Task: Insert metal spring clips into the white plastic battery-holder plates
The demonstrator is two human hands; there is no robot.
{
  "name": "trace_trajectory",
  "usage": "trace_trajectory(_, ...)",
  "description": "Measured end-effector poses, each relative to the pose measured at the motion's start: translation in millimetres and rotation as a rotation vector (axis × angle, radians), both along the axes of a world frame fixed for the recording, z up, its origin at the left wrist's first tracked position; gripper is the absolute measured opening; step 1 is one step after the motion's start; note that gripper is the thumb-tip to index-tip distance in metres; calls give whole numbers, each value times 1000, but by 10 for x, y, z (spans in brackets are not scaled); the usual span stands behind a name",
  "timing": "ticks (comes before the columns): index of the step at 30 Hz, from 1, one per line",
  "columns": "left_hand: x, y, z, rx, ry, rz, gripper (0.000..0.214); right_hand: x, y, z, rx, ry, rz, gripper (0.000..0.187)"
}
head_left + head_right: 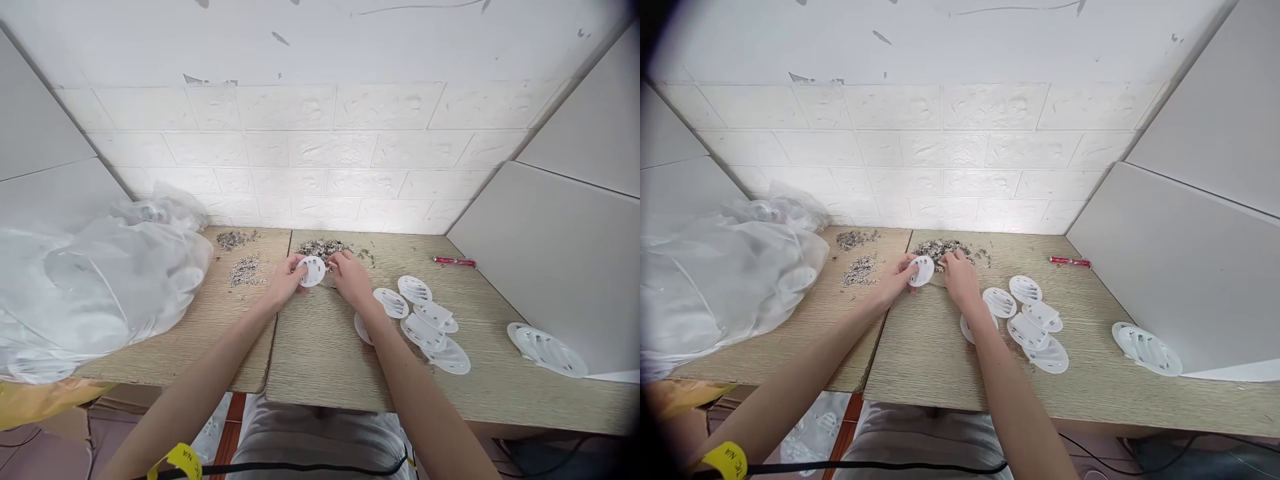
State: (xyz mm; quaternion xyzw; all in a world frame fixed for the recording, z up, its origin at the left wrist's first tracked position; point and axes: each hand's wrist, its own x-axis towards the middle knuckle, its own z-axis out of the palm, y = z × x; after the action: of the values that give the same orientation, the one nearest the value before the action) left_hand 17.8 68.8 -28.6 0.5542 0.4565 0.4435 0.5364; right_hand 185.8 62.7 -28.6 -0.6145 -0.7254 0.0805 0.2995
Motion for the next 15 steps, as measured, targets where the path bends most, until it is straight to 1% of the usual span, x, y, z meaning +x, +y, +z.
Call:
trace_trajectory(4,-3,5,4,-21,-10,-3,21,32,12,-5,89,247,4,21)
trace_trajectory(7,-6,2,7,-32,-32,-10,24,40,20,6,96,403,16,17)
trace_trajectory(11,-4,-1,12,-23,-51,-19,26,22,0,36,71,510,70,16)
trace_trajectory(15,-15,11,-3,-7,-32,-17,28,0,-28,45,49,551,141,17)
